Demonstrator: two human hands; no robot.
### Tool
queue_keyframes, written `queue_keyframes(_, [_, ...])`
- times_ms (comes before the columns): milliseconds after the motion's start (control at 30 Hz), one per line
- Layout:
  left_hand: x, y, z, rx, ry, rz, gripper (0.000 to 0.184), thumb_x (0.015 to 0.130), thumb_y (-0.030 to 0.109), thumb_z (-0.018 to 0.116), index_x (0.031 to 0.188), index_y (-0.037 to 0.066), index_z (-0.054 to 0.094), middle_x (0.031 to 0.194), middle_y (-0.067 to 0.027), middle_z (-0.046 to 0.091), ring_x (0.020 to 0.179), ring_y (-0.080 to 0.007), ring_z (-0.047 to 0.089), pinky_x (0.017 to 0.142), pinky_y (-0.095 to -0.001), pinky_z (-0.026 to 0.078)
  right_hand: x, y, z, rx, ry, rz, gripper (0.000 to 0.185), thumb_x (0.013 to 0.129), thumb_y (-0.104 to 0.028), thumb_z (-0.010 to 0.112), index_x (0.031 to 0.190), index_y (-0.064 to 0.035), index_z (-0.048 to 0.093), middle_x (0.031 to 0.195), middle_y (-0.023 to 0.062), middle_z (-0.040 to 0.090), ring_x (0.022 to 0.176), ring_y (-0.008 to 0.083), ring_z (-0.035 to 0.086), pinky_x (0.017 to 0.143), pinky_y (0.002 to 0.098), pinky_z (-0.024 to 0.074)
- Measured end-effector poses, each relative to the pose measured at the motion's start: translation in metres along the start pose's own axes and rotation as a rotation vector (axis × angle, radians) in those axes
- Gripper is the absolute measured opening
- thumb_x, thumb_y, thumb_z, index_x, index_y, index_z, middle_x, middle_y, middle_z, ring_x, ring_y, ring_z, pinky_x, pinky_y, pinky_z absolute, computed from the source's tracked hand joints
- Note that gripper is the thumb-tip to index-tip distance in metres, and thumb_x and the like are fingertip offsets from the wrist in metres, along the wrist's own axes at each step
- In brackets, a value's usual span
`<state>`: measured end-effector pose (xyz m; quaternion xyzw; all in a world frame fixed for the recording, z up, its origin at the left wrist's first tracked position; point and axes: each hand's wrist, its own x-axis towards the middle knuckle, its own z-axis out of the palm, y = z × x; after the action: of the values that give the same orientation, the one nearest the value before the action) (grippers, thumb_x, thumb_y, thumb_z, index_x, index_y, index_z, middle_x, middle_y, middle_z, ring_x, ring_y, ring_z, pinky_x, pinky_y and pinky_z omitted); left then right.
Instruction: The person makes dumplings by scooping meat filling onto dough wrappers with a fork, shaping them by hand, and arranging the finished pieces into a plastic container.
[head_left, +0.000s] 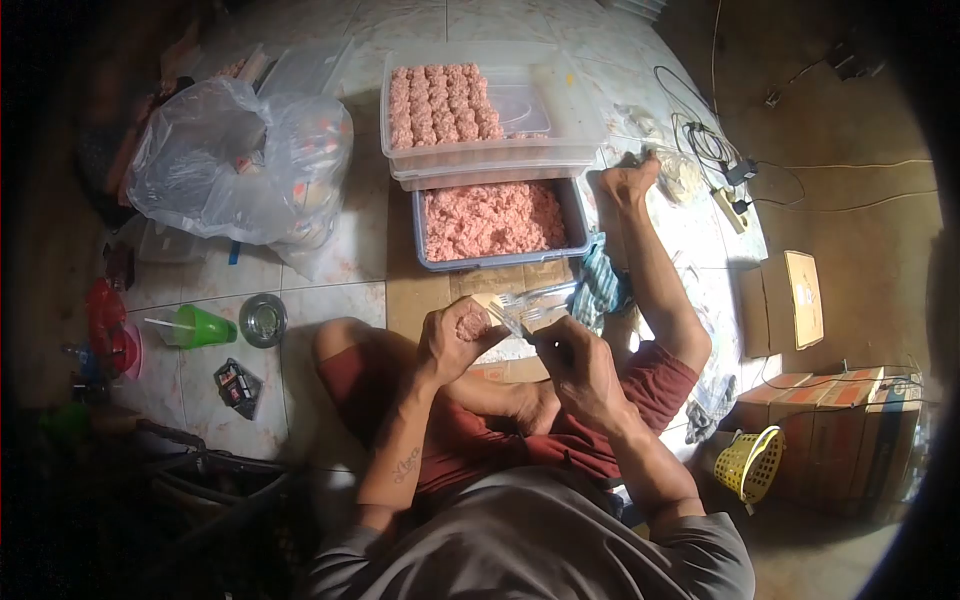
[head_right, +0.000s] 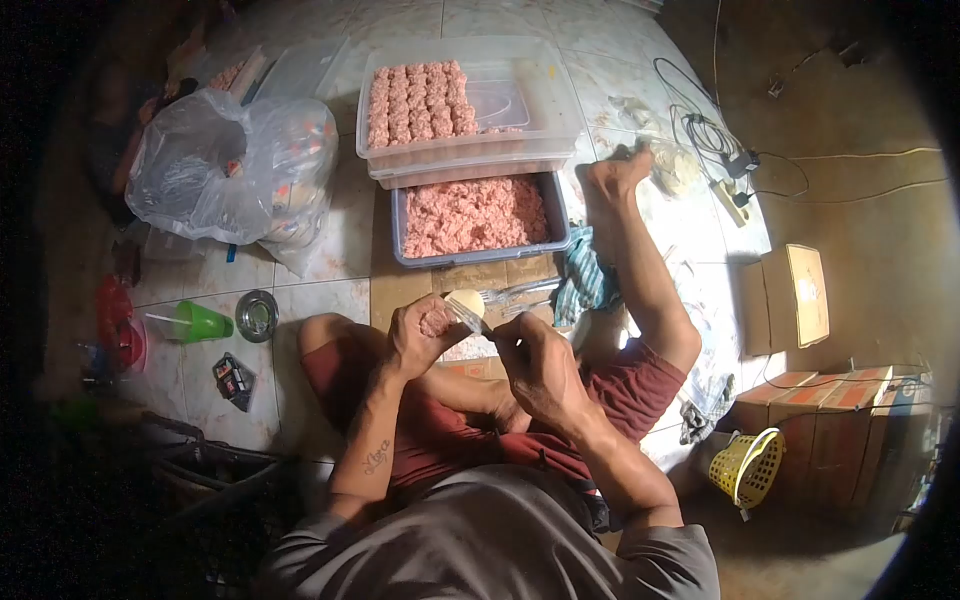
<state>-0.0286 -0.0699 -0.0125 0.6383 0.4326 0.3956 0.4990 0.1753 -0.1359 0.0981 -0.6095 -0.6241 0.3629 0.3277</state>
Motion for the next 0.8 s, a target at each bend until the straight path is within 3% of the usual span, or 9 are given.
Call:
queue_keyframes(67, [0.001,0.003,-0.002,0.075,0.021,0.002,0.033,0.079,0.024,0.088,0.092,0.003,0.066,0.079,-0.0147,0.072,0.071,-0.029,0.071,0.067,-0.0398,0.055,-0.001,0.0,-0.001,-0.01,0.026,-0.014,0.008,0.092,0.0,0.062,0.098,0.0033,0.066,0.09,0.023,0.069,0.085,0.0376,0.07,0.074,0.0426,0.0533])
queue_keyframes(133, [0.002,0.013,-0.004,0.254,0.007,0.07,0.029,0.081,0.019,0.086,0.095,0.002,0.068,0.078,-0.0111,0.07,0.072,-0.0155,0.068,0.066,-0.0324,0.053,-0.004,0.0,-0.002,-0.071,-0.018,-0.026,0.008,0.092,0.001,0.061,0.099,0.0032,0.066,0.091,0.0231,0.069,0.086,0.0387,0.07,0.074,0.0433,0.0531])
queue_keyframes(267, [0.003,0.011,0.007,0.343,-0.009,0.028,0.032,0.08,0.022,0.088,0.09,0.002,0.066,0.078,-0.0128,0.07,0.071,-0.0198,0.069,0.065,-0.0353,0.054,0.0,0.009,0.006,-0.095,-0.053,-0.103,0.01,0.091,0.002,0.062,0.1,0.0031,0.066,0.091,0.0236,0.069,0.086,0.0412,0.069,0.074,0.0445,0.0531])
queue_keyframes(433, [-0.004,-0.004,0.01,0.273,-0.075,0.158,0.049,0.074,0.026,0.093,0.107,0.002,0.066,0.083,-0.0114,0.07,0.073,-0.0226,0.069,0.071,-0.0369,0.055,0.026,0.004,0.002,0.063,0.137,-0.088,0.008,0.098,-0.004,0.062,0.103,0.0019,0.064,0.083,0.0171,0.065,0.075,0.0214,0.065,0.069,0.0353,0.051])
queue_keyframes(500, [-0.008,0.01,0.005,0.094,-0.119,-0.006,0.051,0.069,0.025,0.094,0.108,0.005,0.068,0.087,-0.0098,0.071,0.088,-0.0267,0.07,0.083,-0.039,0.056,0.061,0.034,0.014,0.455,0.154,0.01,0.016,0.101,-0.013,0.062,0.099,0.002,0.06,0.077,0.005,0.063,0.068,0.0119,0.058,0.061,0.0281,0.0474])
queue_keyframes(567, [-0.009,0.013,0.005,0.153,-0.075,0.077,0.052,0.069,0.027,0.095,0.108,0.006,0.068,0.087,-0.0075,0.071,0.083,-0.0215,0.069,0.079,-0.0361,0.056,0.086,0.055,0.018,0.612,0.086,0.164,0.023,0.103,-0.02,0.061,0.094,0.0006,0.059,0.074,0.0027,0.061,0.06,0.0098,0.053,0.053,0.0263,0.0431])
queue_keyframes(600, [-0.008,0.0,0.002,0.041,-0.193,-0.097,0.055,0.07,0.031,0.095,0.11,0.006,0.067,0.088,-0.0065,0.071,0.078,-0.018,0.067,0.076,-0.0344,0.056,0.085,0.084,0.027,0.614,0.091,0.166,0.023,0.103,-0.02,0.061,0.094,0.0006,0.059,0.074,0.0027,0.061,0.06,0.0098,0.053,0.053,0.0263,0.0431])
queue_keyframes(667, [-0.013,0.007,-0.008,0.109,-0.136,-0.067,0.051,0.071,0.03,0.095,0.105,0.005,0.067,0.085,-0.0039,0.07,0.076,-0.0129,0.065,0.072,-0.0318,0.055,0.076,0.147,0.036,0.67,-0.017,0.537,0.027,0.104,-0.024,0.06,0.09,-0.001,0.059,0.068,0.0028,0.057,0.052,0.0092,0.048,0.046,0.0266,0.0379])
queue_keyframes(800, [-0.008,0.002,-0.001,-0.111,0.076,0.081,0.039,0.075,0.024,0.094,0.098,0.005,0.069,0.084,-0.0024,0.07,0.077,-0.0101,0.063,0.072,-0.029,0.053,0.01,0.099,0.01,0.63,-0.01,0.577,0.012,0.102,-0.013,0.059,0.099,-0.0019,0.059,0.076,0.0035,0.058,0.056,0.0093,0.049,0.047,0.0264,0.0378])
